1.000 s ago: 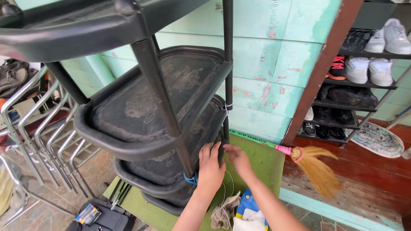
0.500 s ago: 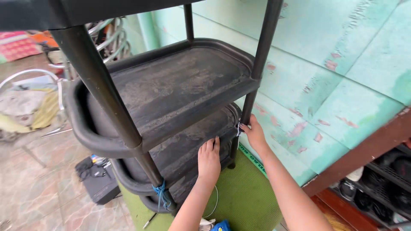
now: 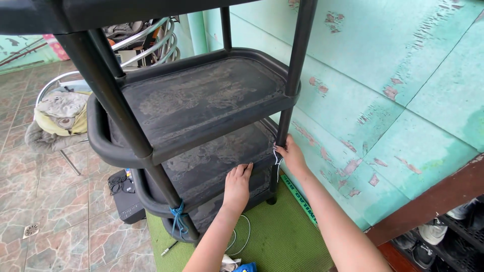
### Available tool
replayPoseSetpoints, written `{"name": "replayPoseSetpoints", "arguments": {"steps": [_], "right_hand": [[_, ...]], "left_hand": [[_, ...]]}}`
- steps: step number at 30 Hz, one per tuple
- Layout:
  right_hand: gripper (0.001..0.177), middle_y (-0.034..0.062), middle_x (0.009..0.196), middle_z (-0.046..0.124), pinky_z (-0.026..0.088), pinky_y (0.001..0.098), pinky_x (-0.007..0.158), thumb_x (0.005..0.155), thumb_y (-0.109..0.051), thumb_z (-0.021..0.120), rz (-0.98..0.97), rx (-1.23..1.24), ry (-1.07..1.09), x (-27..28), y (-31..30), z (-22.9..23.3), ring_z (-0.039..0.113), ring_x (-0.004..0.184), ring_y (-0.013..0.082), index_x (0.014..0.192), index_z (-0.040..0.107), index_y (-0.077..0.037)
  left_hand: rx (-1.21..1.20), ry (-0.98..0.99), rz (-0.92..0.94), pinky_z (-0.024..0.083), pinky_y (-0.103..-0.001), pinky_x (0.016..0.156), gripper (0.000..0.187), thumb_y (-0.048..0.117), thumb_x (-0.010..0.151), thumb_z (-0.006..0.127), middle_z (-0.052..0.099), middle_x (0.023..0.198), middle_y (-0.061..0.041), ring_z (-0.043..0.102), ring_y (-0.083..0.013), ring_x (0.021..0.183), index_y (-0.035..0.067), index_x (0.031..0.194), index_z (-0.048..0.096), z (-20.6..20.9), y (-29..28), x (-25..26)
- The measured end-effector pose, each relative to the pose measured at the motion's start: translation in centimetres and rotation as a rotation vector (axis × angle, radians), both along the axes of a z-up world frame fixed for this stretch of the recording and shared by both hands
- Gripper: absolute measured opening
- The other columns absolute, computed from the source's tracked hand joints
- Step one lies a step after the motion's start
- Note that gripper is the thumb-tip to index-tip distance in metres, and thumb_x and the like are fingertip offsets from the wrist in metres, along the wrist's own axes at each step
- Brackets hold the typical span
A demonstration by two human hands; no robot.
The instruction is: Securing a multi-tier plastic shelf unit using blue string to reinforce or repair it.
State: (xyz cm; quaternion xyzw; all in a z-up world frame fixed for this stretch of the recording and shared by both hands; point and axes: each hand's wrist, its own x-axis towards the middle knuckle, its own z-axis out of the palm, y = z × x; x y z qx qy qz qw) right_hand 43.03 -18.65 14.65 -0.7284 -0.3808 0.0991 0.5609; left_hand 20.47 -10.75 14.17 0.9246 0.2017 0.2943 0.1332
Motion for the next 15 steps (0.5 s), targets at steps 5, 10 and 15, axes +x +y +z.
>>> {"name": "replayPoseSetpoints", "arguments": {"steps": [5,10,15], "right_hand": [[0.03,0.0098,0.103,0.075,0.054,0.034,0.087,0.094,-0.005,0.066,0.079,0.022,0.028,1.6,0.6,-1.0,0.073,0.099,0.0195,0.121,0.052,-0.004],[0.033,0.0107,0.104,0.075,0.054,0.0337,0.088,0.093,-0.007,0.068,0.086,-0.028,0.023,0.8,0.6,0.4,0.073,0.1,0.0192,0.121,0.05,-0.005],[0.047,0.0107,0.11,0.075,0.053,0.035,0.09,0.092,-0.011,0.067,0.082,-0.084,-0.032,0.6,0.8,0.2,0.073,0.105,0.0219,0.134,0.046,-0.006]], "left_hand": [[-0.003,0.007,-0.002,0.041,-0.042,0.106,0.062,-0.011,0.078,0.059,0.058,0.125,-0.008,0.055,-0.0292,0.118,0.004,0.138,0.059,0.3,-0.2,-0.2],[-0.03,0.011,0.017,0.041,-0.042,0.105,0.061,-0.009,0.079,0.061,0.058,0.124,-0.008,0.054,-0.0296,0.118,0.006,0.137,0.059,0.3,-0.3,0.0],[-0.007,-0.003,0.013,0.041,-0.042,0.106,0.06,-0.009,0.08,0.06,0.058,0.126,-0.007,0.054,-0.0284,0.12,0.005,0.138,0.058,0.4,-0.4,-0.1]]}}
